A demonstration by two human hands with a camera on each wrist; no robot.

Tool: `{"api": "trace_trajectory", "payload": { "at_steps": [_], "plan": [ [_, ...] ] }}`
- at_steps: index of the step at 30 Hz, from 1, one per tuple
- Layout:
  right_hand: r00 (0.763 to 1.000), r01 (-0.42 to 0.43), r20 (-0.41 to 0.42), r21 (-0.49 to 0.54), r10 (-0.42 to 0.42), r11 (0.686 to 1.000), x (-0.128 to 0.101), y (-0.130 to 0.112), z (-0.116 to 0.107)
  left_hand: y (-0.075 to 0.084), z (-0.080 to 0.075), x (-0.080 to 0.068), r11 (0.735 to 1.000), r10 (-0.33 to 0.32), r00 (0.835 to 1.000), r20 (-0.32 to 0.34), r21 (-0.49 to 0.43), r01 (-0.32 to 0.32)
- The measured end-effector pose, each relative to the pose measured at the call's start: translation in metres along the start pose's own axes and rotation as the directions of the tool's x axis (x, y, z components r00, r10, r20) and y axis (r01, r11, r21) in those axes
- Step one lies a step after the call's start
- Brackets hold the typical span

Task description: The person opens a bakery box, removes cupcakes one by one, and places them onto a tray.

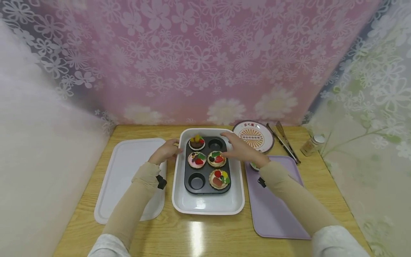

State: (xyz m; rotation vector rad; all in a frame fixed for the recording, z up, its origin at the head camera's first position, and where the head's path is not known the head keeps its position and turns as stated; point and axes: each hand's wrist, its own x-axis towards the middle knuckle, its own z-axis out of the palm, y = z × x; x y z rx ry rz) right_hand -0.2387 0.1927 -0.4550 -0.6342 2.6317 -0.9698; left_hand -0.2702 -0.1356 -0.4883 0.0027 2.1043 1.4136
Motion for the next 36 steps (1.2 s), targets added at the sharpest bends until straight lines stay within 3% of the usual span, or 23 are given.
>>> {"api": "trace_trajectory", "payload": {
  "at_steps": [5,11,19,36],
  "plan": [
    [0.996,0.027,0.085,-0.048,-0.023,0.998,0.009,-0.001,0.015,-0.001,0.001,-0.001,1.000,0.001,1.000,-0.023,0.022,0.000],
    [0.993,-0.006,0.116,-0.047,0.011,0.999,0.012,0.000,0.029,0.000,0.004,-0.001,0.998,0.009,0.999,-0.038,0.058,-0.007],
    [0.986,0.041,0.163,-0.115,-0.022,0.993,0.013,-0.001,0.037,-0.003,0.001,0.004,0.998,-0.014,0.999,-0.041,0.067,0.017],
    [0.987,0.017,0.162,-0.135,0.005,0.991,0.016,0.002,0.043,-0.001,0.001,0.002,0.999,-0.027,0.999,-0.029,0.030,0.028]
  ]
}}
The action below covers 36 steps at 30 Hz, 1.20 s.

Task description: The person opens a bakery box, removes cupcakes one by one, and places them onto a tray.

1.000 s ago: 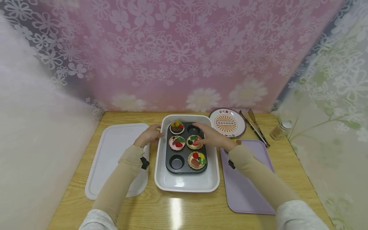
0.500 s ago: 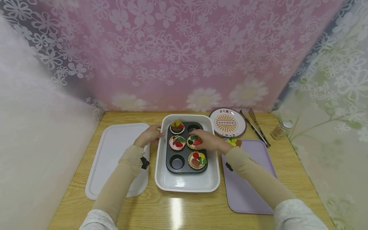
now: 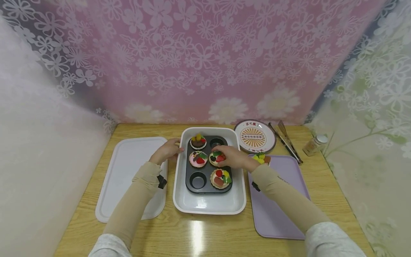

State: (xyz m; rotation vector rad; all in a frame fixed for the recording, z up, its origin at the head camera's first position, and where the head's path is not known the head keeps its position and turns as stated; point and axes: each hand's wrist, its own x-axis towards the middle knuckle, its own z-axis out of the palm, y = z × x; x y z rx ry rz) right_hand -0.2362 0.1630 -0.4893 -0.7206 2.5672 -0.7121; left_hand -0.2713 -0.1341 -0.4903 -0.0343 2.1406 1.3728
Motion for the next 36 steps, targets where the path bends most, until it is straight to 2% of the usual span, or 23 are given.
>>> {"api": "trace_trajectory", "payload": {
  "at_steps": [8,18,28,36],
  "plan": [
    [1.000,0.014,-0.016,-0.023,-0.015,1.000,0.000,0.002,-0.001,0.000,0.002,0.001,1.000,0.001,1.000,0.005,-0.013,-0.001],
    [0.998,0.024,-0.059,-0.014,-0.024,1.000,-0.002,0.000,-0.004,0.000,0.004,0.000,0.997,-0.007,1.000,0.009,-0.075,0.008],
    [0.996,0.036,-0.085,-0.009,-0.036,0.999,-0.003,0.000,-0.007,0.001,0.004,0.001,0.999,-0.001,1.000,0.006,-0.034,0.002],
    [0.987,0.009,-0.160,0.049,-0.001,0.999,-0.004,-0.003,-0.023,-0.001,0.001,0.000,1.000,0.008,1.000,-0.010,0.003,-0.008]
  ]
}}
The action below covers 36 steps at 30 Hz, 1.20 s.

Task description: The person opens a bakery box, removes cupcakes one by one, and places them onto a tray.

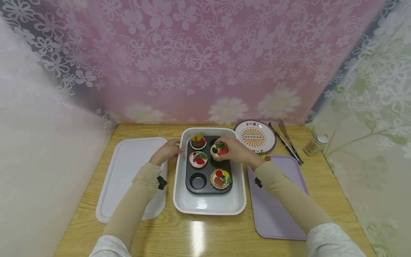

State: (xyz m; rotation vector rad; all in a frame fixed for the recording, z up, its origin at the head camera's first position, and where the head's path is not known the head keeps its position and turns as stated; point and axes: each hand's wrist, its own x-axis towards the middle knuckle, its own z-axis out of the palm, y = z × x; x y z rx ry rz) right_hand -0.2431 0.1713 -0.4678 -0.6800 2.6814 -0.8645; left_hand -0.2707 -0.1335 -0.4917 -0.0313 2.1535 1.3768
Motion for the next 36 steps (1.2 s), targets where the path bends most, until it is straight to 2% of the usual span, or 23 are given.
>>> {"api": "trace_trajectory", "payload": {
  "at_steps": [8,15,18,28,36],
  "plan": [
    [0.998,-0.009,-0.056,0.010,0.010,1.000,-0.006,0.007,-0.012,-0.001,0.002,0.000,1.000,-0.010,1.000,0.002,0.011,0.010],
    [0.994,-0.071,-0.073,0.091,0.078,0.993,-0.020,0.006,-0.029,-0.003,0.001,0.003,1.000,0.002,1.000,0.017,-0.012,-0.002],
    [0.992,-0.092,-0.083,0.085,0.099,0.992,-0.027,0.011,-0.038,-0.003,0.000,0.002,1.000,-0.001,1.000,0.018,-0.024,0.001],
    [0.977,-0.119,-0.183,-0.025,0.112,0.993,-0.056,0.041,-0.063,-0.003,-0.002,-0.002,1.000,0.010,1.000,0.024,-0.011,-0.010],
    [0.952,-0.217,-0.215,0.022,0.216,0.976,-0.083,0.064,-0.075,-0.007,-0.002,0.000,1.000,0.019,1.000,0.018,-0.014,-0.019]
  ]
}}
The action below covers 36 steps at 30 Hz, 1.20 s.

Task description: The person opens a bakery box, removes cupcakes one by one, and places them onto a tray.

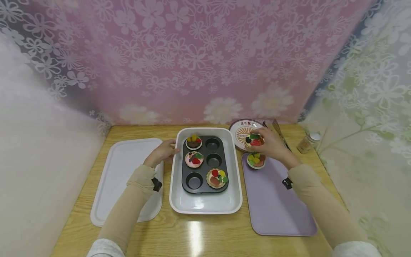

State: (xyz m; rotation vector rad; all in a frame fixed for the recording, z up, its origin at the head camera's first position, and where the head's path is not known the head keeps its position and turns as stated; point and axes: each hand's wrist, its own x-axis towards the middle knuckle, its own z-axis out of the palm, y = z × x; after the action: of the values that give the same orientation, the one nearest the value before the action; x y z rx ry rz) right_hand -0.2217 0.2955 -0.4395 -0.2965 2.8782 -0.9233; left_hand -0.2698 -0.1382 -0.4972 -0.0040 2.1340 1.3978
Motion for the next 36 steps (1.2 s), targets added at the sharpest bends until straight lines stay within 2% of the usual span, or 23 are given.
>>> {"api": "trace_trajectory", "payload": {
  "at_steps": [9,17,26,30,36],
  "plan": [
    [0.992,-0.121,-0.024,0.007,0.121,0.993,-0.024,0.038,-0.017,0.000,0.000,-0.002,1.000,-0.007,1.000,0.008,-0.016,0.007],
    [0.995,-0.053,-0.089,-0.048,0.048,0.997,-0.044,0.068,-0.022,0.000,-0.001,-0.003,1.000,-0.009,1.000,0.012,-0.019,0.009],
    [0.995,-0.074,-0.077,-0.059,0.069,0.995,-0.059,0.090,-0.012,0.000,0.001,-0.002,1.000,-0.007,1.000,0.011,-0.028,0.007],
    [0.994,-0.061,-0.091,-0.039,0.057,0.997,-0.062,0.096,-0.006,-0.001,0.001,-0.002,0.999,-0.002,1.000,0.011,-0.037,0.003],
    [0.995,-0.080,-0.067,-0.006,0.080,0.997,-0.065,0.105,0.000,-0.002,0.000,-0.002,0.999,0.007,1.000,0.015,-0.042,-0.007]
  ]
}}
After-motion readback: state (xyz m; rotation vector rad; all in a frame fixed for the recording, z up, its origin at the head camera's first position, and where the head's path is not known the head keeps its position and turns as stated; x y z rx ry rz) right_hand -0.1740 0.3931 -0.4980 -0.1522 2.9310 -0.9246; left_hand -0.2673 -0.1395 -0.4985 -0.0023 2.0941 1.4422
